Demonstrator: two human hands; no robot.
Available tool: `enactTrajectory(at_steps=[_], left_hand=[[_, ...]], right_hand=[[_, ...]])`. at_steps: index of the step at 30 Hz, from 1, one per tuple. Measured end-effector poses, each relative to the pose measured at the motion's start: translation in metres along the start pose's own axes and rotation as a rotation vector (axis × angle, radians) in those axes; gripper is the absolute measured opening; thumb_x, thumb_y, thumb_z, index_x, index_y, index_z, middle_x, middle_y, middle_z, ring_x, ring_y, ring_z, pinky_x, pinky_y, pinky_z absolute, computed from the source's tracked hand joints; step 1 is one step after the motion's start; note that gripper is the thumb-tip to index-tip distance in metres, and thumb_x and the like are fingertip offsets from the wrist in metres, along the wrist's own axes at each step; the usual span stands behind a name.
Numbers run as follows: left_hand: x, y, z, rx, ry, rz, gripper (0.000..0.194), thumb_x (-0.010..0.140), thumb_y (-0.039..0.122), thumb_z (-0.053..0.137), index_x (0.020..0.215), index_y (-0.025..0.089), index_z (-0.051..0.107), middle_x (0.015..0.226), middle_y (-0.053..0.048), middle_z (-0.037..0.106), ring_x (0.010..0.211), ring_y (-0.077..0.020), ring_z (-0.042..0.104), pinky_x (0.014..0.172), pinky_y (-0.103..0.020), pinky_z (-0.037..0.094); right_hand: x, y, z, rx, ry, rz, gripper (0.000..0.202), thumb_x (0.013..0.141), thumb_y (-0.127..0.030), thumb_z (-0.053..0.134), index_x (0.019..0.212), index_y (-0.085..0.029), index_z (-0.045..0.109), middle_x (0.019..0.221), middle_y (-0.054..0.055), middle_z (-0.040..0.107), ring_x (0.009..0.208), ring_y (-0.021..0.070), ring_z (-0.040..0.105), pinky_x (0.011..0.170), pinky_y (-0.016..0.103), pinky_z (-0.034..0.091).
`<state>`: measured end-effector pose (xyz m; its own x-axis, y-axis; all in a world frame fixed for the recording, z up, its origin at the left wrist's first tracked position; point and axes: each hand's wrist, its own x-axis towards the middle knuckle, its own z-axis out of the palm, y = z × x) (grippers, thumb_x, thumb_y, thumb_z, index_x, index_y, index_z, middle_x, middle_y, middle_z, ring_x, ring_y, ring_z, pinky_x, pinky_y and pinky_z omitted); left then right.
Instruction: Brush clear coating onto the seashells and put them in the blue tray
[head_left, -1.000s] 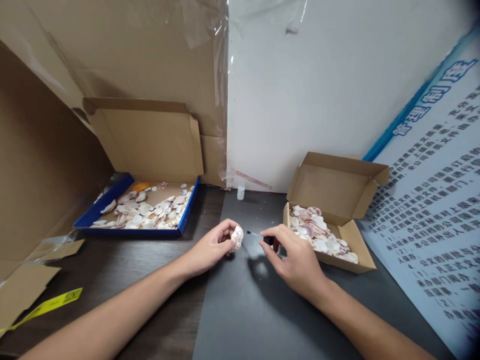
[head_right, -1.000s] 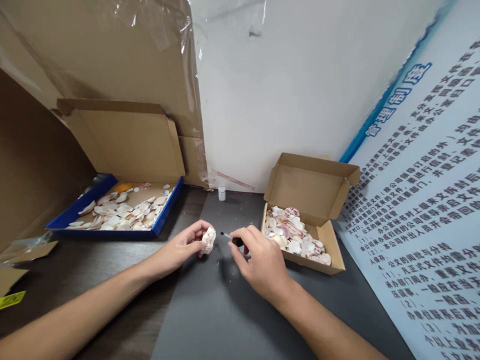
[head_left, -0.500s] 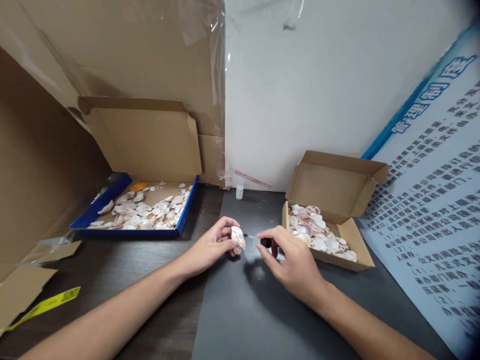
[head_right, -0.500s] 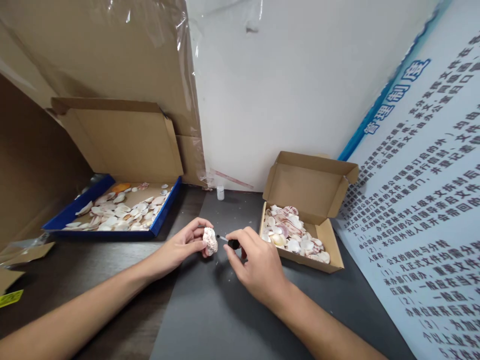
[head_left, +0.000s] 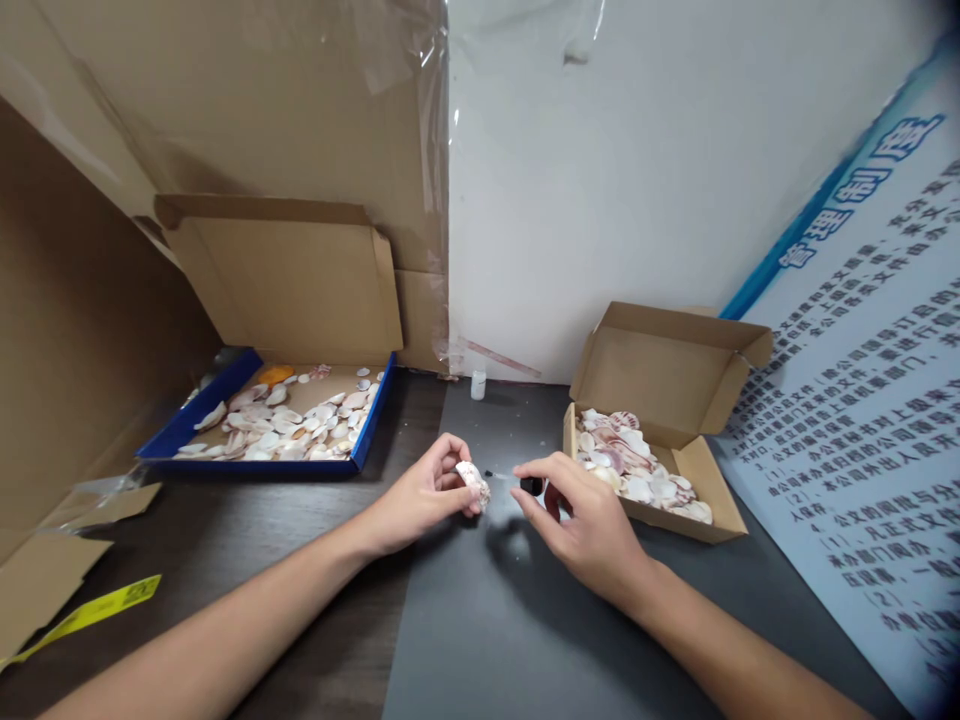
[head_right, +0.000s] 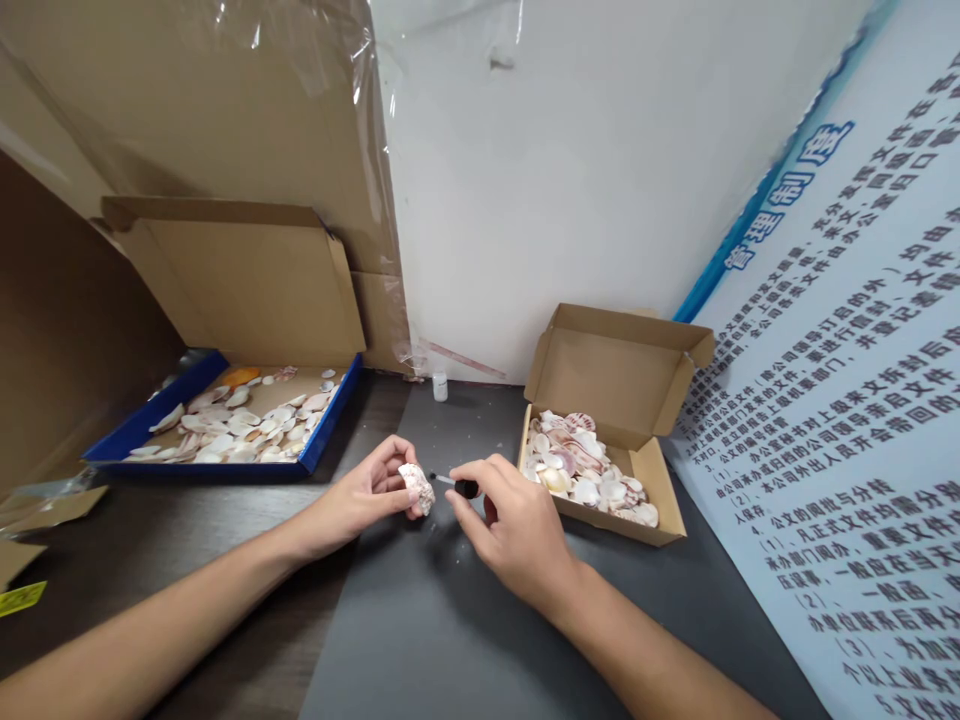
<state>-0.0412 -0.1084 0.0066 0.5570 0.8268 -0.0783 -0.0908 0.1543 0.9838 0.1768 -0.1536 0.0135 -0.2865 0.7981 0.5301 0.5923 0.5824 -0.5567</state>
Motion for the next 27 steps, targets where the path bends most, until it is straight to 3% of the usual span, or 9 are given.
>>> enactTrajectory(at_steps=[6,12,18,23,27], left_hand=[[-0.0001,-0.0001,0.0000,0.020,0.007,-0.004,0.043,0.080,0.034,0.076,0.095,0.022,0.038,0.083,0.001,0.064,0.078,-0.0137,0.064,0.076,-0.031,0.049],[0.0000,-0.0003,-0.0004,0.007,-0.003,-0.009,0.043,0.080,0.036,0.075,0.095,0.022,0.037,0.082,0.002,0.065,0.077,-0.0125,0.063,0.079,-0.031,0.048],[-0.0002,0.0011,0.0005,-0.006,0.015,-0.004,0.044,0.079,0.035,0.076,0.097,0.022,0.037,0.085,0.001,0.065,0.077,-0.0121,0.063,0.079,-0.030,0.047],[0.0002,0.0024,0.0009,-0.005,0.053,-0.004,0.047,0.079,0.035,0.075,0.109,0.022,0.042,0.091,-0.001,0.065,0.081,-0.0138,0.064,0.081,-0.032,0.047],[0.0005,0.0045,0.0017,0.009,0.042,-0.024,0.040,0.078,0.036,0.075,0.103,0.019,0.049,0.094,-0.002,0.065,0.084,-0.0143,0.063,0.083,-0.032,0.047]], right_hand=[[0.0007,0.0019,-0.0007,-0.011,0.003,-0.004,0.011,0.094,-0.023,0.059,0.104,-0.021,0.063,0.082,0.001,0.061,0.057,0.0112,0.054,0.058,0.027,0.046],[0.0015,-0.0017,-0.0053,0.056,0.052,-0.120,0.011,0.093,-0.021,0.059,0.104,-0.020,0.061,0.076,0.000,0.058,0.057,0.0117,0.052,0.056,0.025,0.045],[0.0021,0.0020,-0.0026,-0.154,-0.045,0.007,0.010,0.093,-0.024,0.056,0.096,-0.021,0.065,0.079,0.001,0.058,0.058,0.0126,0.054,0.059,0.026,0.044],[0.0010,0.0058,-0.0014,-0.077,-0.064,-0.009,0.016,0.097,-0.026,0.052,0.103,-0.024,0.067,0.082,0.002,0.057,0.058,0.0119,0.054,0.058,0.025,0.046],[0.0010,0.0050,-0.0024,-0.001,-0.073,-0.023,0.016,0.097,-0.025,0.052,0.105,-0.024,0.066,0.083,0.002,0.057,0.062,0.0130,0.056,0.058,0.025,0.046]])
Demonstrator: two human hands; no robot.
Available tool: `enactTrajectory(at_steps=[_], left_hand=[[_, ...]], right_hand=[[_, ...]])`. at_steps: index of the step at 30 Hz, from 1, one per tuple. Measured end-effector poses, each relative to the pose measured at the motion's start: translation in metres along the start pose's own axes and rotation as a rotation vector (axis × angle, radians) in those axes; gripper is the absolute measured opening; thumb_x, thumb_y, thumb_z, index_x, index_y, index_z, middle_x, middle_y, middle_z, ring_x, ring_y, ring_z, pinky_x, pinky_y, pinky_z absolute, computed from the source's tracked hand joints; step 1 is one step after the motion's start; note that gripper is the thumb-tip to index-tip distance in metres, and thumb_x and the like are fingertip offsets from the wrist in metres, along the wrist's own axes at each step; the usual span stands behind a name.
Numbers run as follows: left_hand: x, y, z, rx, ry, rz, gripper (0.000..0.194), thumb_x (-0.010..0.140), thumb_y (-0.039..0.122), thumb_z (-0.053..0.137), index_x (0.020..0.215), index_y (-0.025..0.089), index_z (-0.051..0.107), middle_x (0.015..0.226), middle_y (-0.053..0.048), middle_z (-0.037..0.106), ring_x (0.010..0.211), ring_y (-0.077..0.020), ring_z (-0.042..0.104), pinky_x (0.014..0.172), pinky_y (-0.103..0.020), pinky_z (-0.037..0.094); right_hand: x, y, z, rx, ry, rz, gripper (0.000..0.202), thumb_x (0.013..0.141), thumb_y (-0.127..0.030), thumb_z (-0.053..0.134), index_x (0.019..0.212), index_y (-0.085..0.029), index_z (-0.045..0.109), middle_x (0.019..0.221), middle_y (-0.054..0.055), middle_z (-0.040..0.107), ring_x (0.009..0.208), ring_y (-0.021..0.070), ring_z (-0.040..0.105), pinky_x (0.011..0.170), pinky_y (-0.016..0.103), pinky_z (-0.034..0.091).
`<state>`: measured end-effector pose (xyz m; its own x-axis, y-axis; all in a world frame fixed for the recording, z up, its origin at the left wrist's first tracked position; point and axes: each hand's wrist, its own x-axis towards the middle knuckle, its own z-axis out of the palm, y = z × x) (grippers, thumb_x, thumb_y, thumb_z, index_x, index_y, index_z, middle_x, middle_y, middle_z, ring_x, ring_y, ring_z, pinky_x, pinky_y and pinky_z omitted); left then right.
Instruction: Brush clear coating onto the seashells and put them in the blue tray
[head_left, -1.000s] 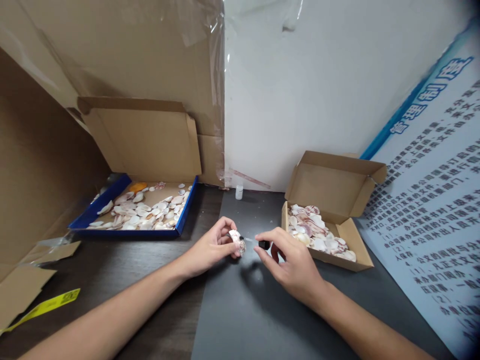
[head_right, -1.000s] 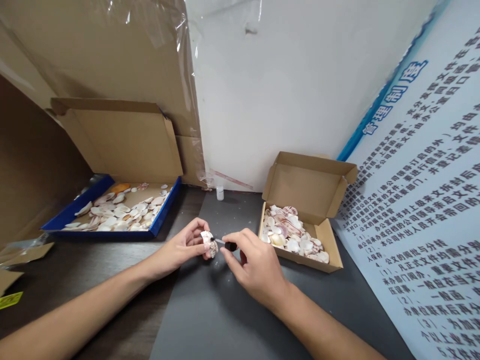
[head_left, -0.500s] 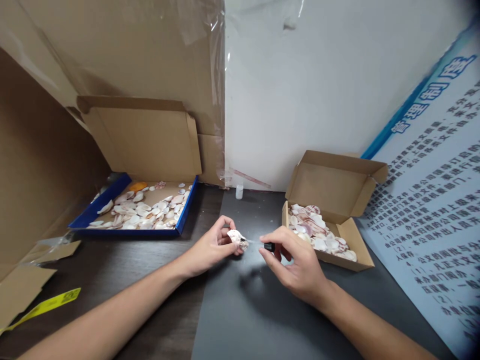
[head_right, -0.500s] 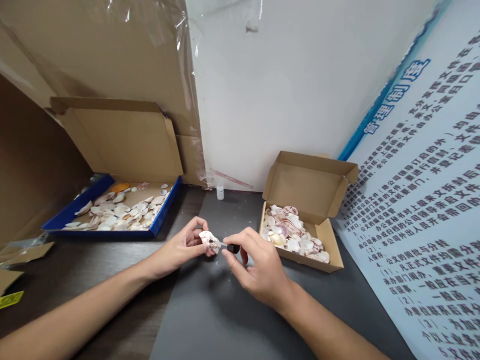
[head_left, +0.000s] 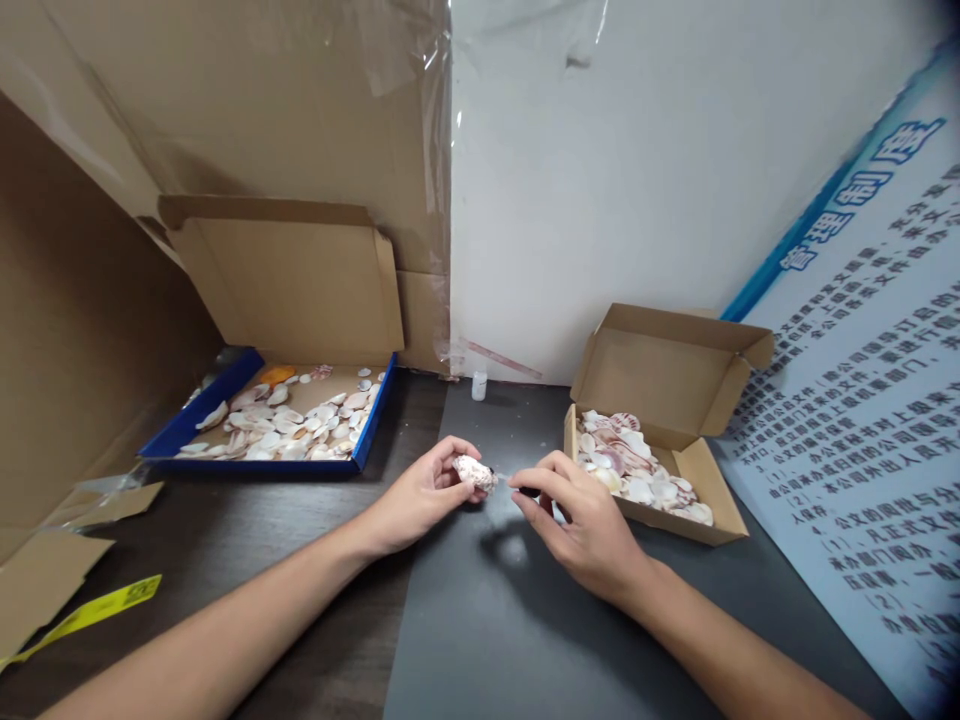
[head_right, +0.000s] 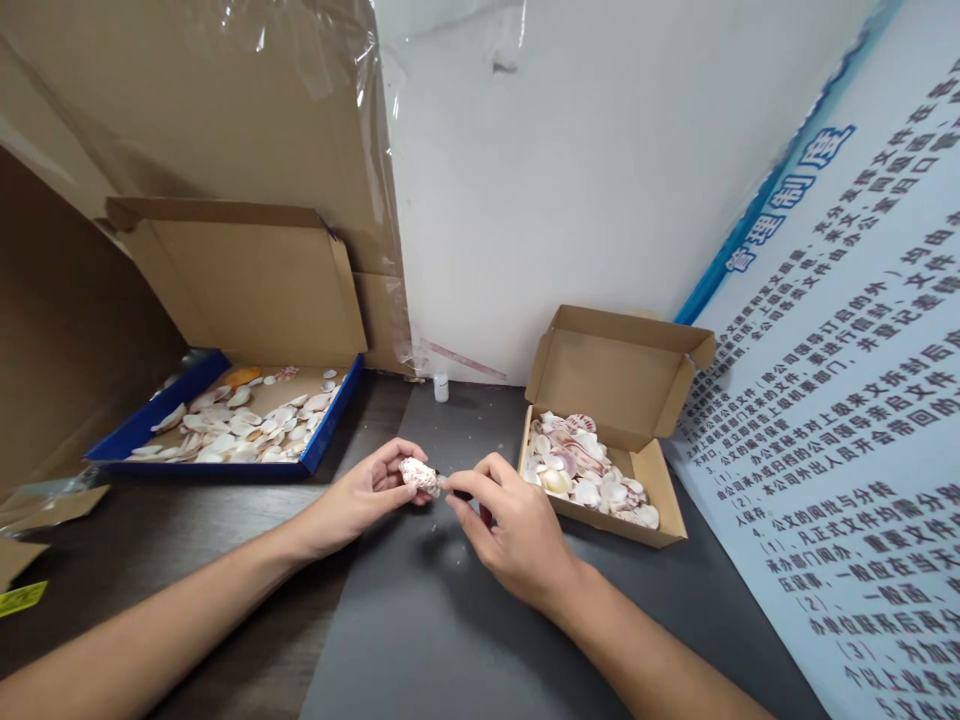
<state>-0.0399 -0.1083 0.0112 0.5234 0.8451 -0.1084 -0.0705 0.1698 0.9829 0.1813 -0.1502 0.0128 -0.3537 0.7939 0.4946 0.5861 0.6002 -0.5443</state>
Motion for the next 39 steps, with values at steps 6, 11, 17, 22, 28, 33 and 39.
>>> enactTrajectory(at_steps=[6,11,17,22,28,33,39], left_hand=[[0.002,-0.005,-0.002,-0.012,0.015,-0.002,0.040,0.078,0.037,0.075,0.103,0.019,0.050,0.091,-0.002,0.066,0.083,-0.0134,0.064,0.082,-0.030,0.048],[0.006,-0.011,-0.006,0.055,0.047,-0.013,0.037,0.080,0.038,0.074,0.102,0.018,0.051,0.088,-0.003,0.067,0.080,-0.0145,0.064,0.076,-0.030,0.049],[0.006,-0.008,-0.006,0.157,0.044,-0.009,0.030,0.083,0.037,0.069,0.099,0.017,0.053,0.086,-0.004,0.069,0.080,-0.0153,0.064,0.068,-0.027,0.047],[0.005,-0.007,-0.005,0.136,0.051,-0.034,0.034,0.082,0.040,0.070,0.101,0.018,0.051,0.086,-0.003,0.068,0.078,-0.0155,0.065,0.063,-0.025,0.046],[0.004,-0.007,-0.005,0.122,0.039,-0.027,0.036,0.082,0.041,0.071,0.100,0.019,0.049,0.090,-0.005,0.069,0.075,-0.0146,0.064,0.061,-0.025,0.045],[0.003,-0.004,-0.004,0.142,0.041,-0.022,0.034,0.083,0.040,0.069,0.100,0.018,0.048,0.089,-0.004,0.068,0.071,-0.0117,0.059,0.061,-0.024,0.044],[0.002,-0.003,-0.004,0.133,0.026,0.000,0.033,0.084,0.036,0.066,0.106,0.020,0.048,0.085,0.002,0.060,0.067,-0.0099,0.056,0.059,-0.024,0.044]], right_hand=[[0.002,-0.003,-0.001,0.011,0.010,-0.004,0.018,0.099,-0.024,0.049,0.104,-0.024,0.066,0.084,0.002,0.059,0.063,0.0129,0.058,0.061,0.026,0.047],[0.001,-0.004,0.000,-0.079,0.077,0.066,0.015,0.094,-0.023,0.053,0.107,-0.022,0.058,0.082,0.001,0.060,0.059,0.0126,0.056,0.059,0.027,0.045],[0.001,-0.003,-0.001,-0.119,0.044,0.096,0.005,0.090,-0.022,0.055,0.094,-0.022,0.056,0.079,-0.001,0.057,0.058,0.0122,0.051,0.057,0.027,0.041],[0.001,-0.004,-0.001,-0.057,0.056,0.077,0.009,0.092,-0.023,0.054,0.100,-0.022,0.056,0.079,-0.001,0.055,0.058,0.0119,0.051,0.058,0.027,0.042],[0.002,-0.004,-0.001,-0.096,0.071,0.103,0.008,0.093,-0.025,0.053,0.100,-0.021,0.056,0.076,-0.001,0.055,0.057,0.0123,0.051,0.057,0.027,0.041],[0.001,-0.004,-0.001,-0.115,0.060,0.095,0.007,0.091,-0.024,0.055,0.097,-0.021,0.056,0.075,-0.002,0.055,0.056,0.0121,0.050,0.055,0.026,0.039],[0.001,-0.003,0.000,-0.073,0.053,0.094,0.011,0.093,-0.024,0.055,0.103,-0.021,0.055,0.076,-0.003,0.053,0.056,0.0111,0.050,0.057,0.026,0.041]])
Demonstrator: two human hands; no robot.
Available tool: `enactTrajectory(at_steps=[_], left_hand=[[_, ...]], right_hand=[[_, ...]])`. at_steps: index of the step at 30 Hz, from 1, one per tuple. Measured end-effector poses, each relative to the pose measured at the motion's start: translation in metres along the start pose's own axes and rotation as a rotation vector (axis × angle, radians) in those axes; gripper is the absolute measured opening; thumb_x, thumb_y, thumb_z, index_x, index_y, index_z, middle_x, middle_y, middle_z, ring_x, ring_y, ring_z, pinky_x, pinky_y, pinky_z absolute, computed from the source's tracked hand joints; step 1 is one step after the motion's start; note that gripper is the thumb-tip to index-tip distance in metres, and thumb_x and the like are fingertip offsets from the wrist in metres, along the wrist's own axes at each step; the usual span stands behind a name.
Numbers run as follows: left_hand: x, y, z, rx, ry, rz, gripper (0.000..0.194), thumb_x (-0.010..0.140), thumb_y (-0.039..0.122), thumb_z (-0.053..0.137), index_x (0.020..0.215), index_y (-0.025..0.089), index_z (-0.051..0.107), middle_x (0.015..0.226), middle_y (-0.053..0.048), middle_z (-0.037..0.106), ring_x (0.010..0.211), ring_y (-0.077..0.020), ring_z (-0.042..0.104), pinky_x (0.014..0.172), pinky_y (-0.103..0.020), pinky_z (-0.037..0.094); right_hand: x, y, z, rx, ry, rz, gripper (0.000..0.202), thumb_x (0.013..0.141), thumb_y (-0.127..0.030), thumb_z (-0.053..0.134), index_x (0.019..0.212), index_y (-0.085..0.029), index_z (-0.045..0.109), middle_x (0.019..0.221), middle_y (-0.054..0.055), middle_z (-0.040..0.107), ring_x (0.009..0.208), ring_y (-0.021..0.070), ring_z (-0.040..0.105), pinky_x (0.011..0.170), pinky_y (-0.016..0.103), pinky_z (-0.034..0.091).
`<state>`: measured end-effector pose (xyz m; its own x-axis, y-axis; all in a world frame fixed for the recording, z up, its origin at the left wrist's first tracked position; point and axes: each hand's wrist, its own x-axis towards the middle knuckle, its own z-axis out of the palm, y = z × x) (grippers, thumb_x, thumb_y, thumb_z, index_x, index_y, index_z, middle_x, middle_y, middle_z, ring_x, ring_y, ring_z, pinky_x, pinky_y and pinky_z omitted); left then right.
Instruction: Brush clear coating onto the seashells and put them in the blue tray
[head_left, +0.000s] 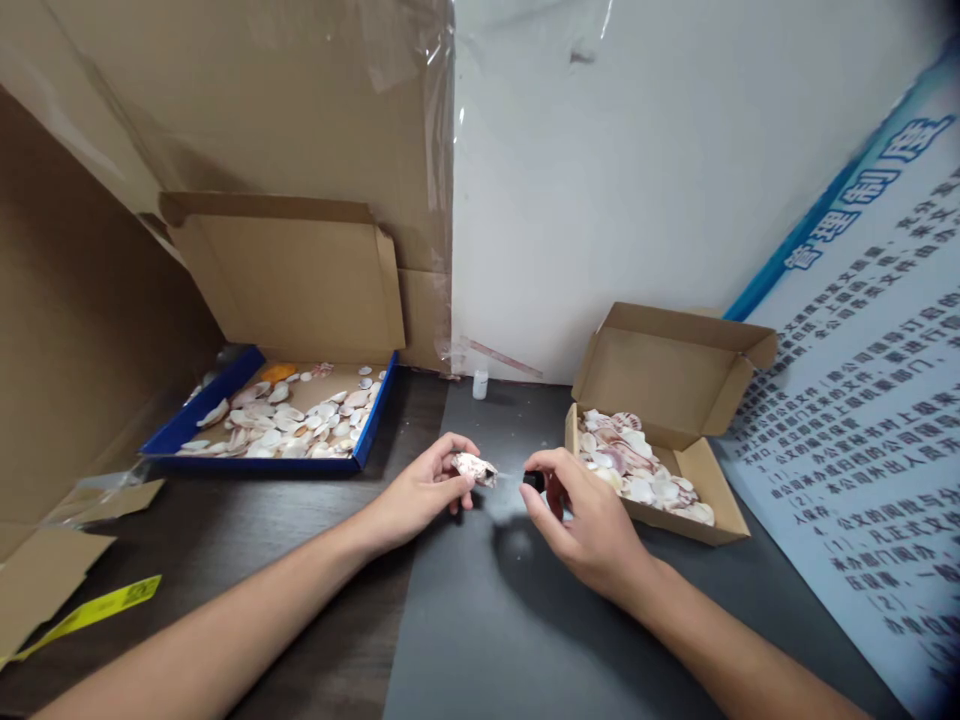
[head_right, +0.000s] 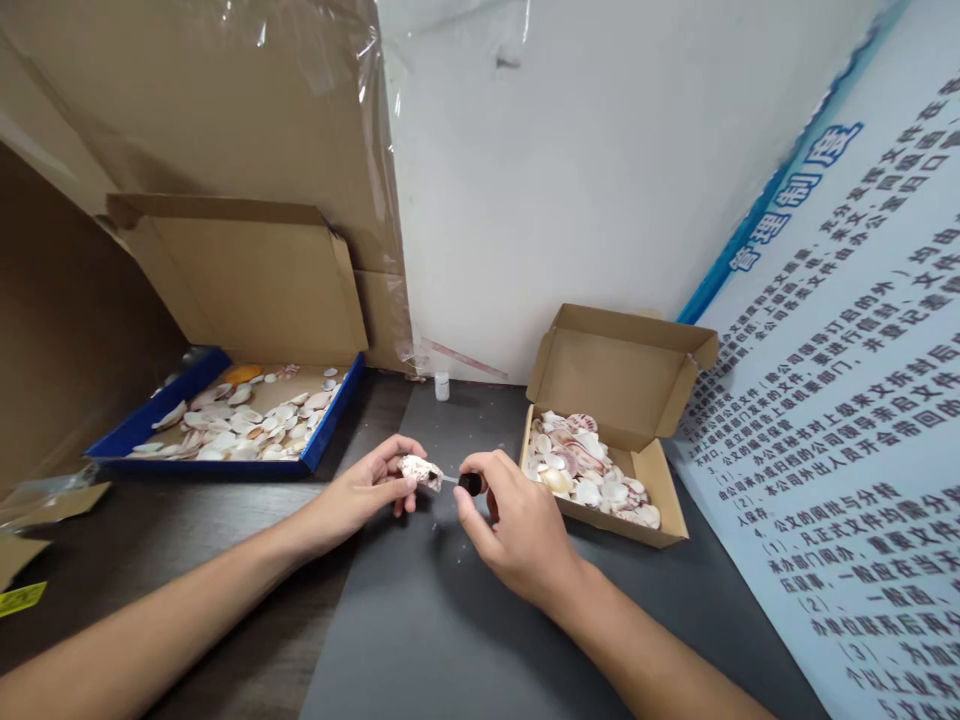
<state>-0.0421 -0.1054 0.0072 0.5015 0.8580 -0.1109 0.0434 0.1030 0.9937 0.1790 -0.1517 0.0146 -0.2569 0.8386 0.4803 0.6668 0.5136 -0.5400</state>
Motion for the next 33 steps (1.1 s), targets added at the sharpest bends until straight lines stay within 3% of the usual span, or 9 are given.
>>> enactTrajectory(at_steps=[10,16,27,33], left_hand=[[-0.0013,0.0013,0.0001,-0.037,-0.011,-0.011,0.039,0.083,0.032,0.065,0.115,0.021,0.045,0.085,0.003,0.059,0.066,-0.0100,0.058,0.060,-0.025,0.043],[-0.0009,0.0014,0.0006,-0.042,-0.019,-0.003,0.033,0.082,0.032,0.067,0.102,0.021,0.043,0.082,0.002,0.062,0.067,-0.0109,0.058,0.063,-0.026,0.044],[-0.0011,0.0007,-0.0014,-0.062,-0.069,0.053,0.031,0.086,0.028,0.063,0.113,0.020,0.050,0.090,-0.001,0.061,0.079,-0.0135,0.059,0.079,-0.031,0.046],[-0.0066,0.0035,0.0000,-0.132,-0.127,-0.008,0.030,0.088,0.027,0.060,0.117,0.022,0.052,0.092,-0.001,0.058,0.083,-0.0146,0.061,0.082,-0.033,0.049]], right_hand=[[-0.0015,-0.0014,-0.0003,0.028,0.014,-0.020,0.008,0.092,-0.022,0.055,0.099,-0.022,0.054,0.073,-0.004,0.049,0.055,0.0111,0.048,0.056,0.026,0.040],[-0.0007,0.0000,-0.0005,0.009,0.013,-0.016,0.007,0.090,-0.022,0.056,0.097,-0.021,0.054,0.073,-0.004,0.050,0.054,0.0107,0.048,0.055,0.025,0.039],[-0.0018,-0.0025,-0.0008,0.076,0.016,-0.056,0.008,0.091,-0.022,0.055,0.099,-0.021,0.054,0.072,-0.004,0.050,0.054,0.0103,0.048,0.054,0.024,0.040],[-0.0025,-0.0024,-0.0005,0.068,0.005,-0.048,0.007,0.092,-0.023,0.055,0.099,-0.021,0.055,0.069,-0.005,0.051,0.053,0.0106,0.048,0.053,0.025,0.039]])
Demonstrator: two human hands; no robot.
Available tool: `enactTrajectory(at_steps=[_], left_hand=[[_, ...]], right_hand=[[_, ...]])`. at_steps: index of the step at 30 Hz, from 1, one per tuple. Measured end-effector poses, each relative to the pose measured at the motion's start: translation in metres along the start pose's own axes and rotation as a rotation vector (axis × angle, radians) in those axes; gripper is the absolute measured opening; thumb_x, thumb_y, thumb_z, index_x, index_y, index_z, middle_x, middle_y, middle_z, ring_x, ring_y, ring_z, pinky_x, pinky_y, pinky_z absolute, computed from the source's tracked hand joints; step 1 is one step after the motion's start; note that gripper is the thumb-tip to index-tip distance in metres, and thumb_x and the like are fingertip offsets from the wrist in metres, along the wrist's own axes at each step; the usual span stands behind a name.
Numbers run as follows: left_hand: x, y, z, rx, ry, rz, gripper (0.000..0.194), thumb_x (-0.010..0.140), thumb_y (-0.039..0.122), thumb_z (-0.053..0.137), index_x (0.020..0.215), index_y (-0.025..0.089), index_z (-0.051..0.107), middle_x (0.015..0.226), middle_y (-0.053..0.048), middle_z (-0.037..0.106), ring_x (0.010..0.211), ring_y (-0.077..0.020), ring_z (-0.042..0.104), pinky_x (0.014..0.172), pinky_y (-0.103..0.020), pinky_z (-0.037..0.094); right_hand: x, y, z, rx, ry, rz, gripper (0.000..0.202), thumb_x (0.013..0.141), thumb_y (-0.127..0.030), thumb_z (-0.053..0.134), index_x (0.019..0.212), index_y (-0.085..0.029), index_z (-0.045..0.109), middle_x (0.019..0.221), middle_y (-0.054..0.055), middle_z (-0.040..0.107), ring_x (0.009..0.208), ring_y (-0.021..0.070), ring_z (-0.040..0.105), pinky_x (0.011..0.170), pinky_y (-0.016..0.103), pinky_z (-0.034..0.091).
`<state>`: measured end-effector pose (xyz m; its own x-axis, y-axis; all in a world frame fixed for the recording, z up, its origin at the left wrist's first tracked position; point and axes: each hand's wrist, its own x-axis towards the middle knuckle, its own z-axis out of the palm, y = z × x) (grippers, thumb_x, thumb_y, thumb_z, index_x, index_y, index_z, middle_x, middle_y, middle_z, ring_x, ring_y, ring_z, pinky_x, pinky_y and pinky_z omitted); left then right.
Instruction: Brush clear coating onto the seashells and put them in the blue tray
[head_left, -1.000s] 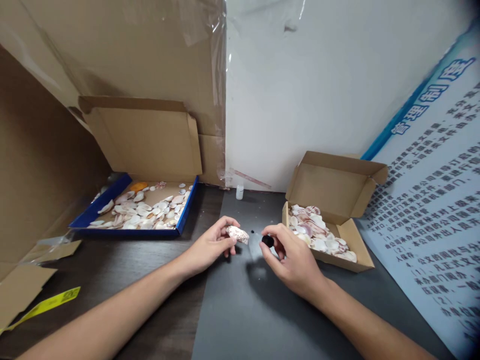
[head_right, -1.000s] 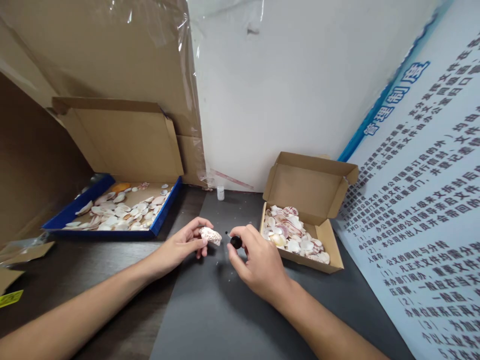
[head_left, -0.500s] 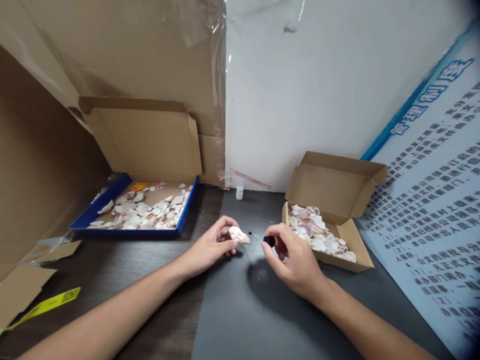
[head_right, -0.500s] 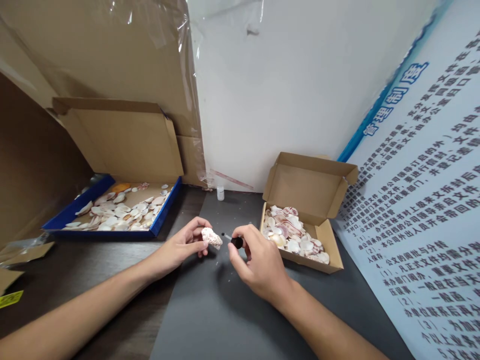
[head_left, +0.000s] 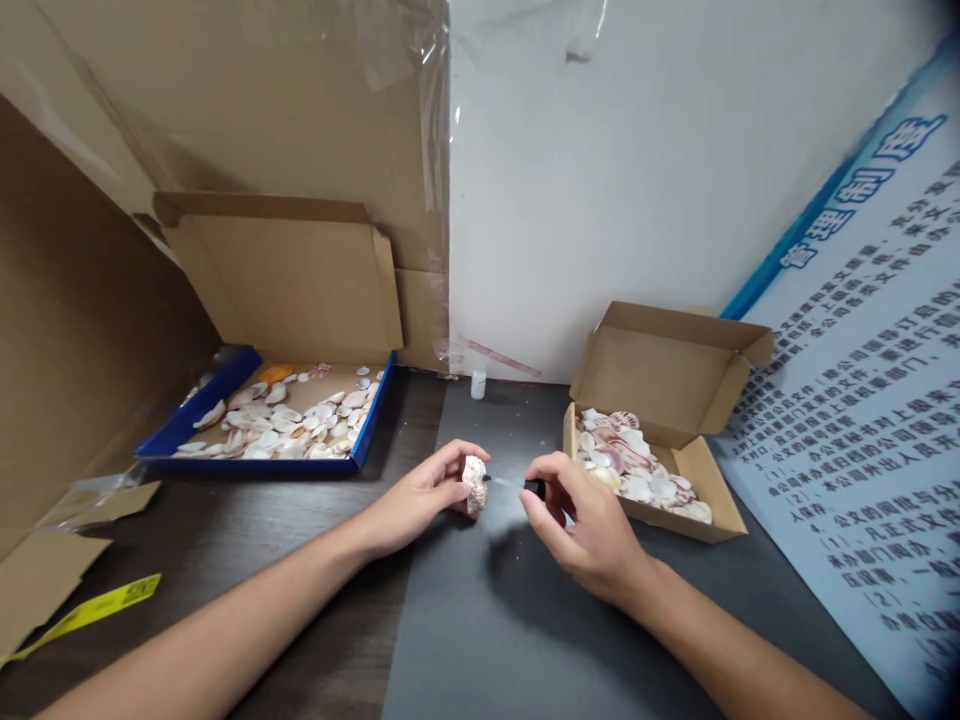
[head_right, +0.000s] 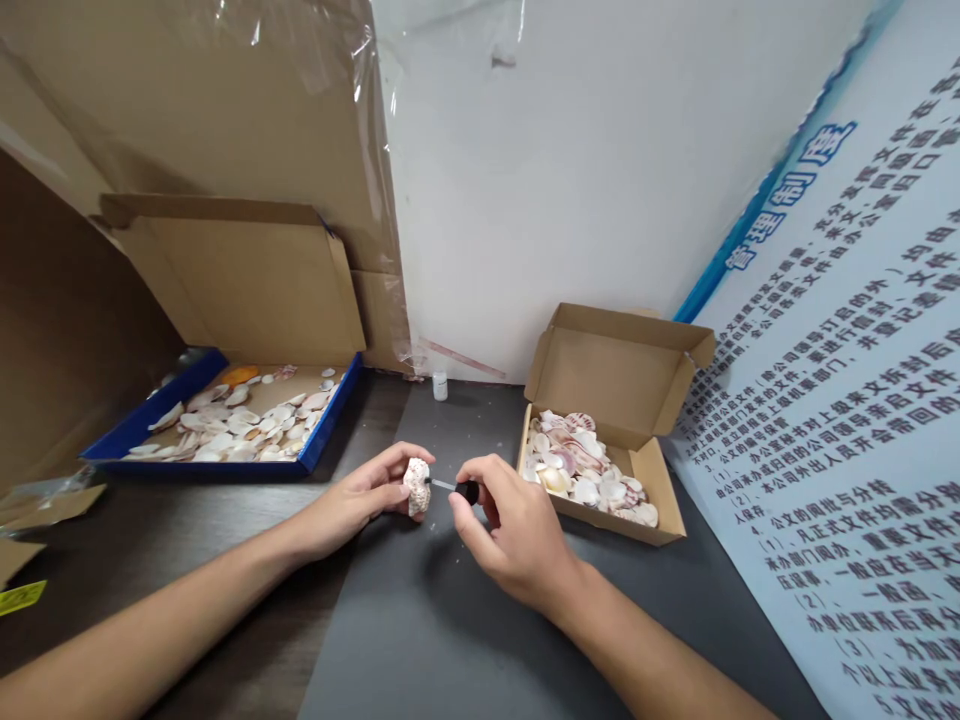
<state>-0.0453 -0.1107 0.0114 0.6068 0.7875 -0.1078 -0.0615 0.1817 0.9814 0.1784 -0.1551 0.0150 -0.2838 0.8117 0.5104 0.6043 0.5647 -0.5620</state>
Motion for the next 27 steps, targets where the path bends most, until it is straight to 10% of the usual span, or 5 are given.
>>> enactTrajectory(at_steps=[27], left_hand=[[0.0004,0.0008,0.0035,0.016,-0.025,0.010,0.032,0.086,0.030,0.066,0.113,0.021,0.052,0.098,-0.001,0.057,0.088,-0.0155,0.063,0.085,-0.034,0.047]], right_hand=[[0.0026,-0.0020,-0.0020,0.000,0.034,-0.032,0.007,0.093,-0.018,0.054,0.098,-0.021,0.057,0.078,-0.002,0.052,0.057,0.0106,0.050,0.058,0.026,0.041]])
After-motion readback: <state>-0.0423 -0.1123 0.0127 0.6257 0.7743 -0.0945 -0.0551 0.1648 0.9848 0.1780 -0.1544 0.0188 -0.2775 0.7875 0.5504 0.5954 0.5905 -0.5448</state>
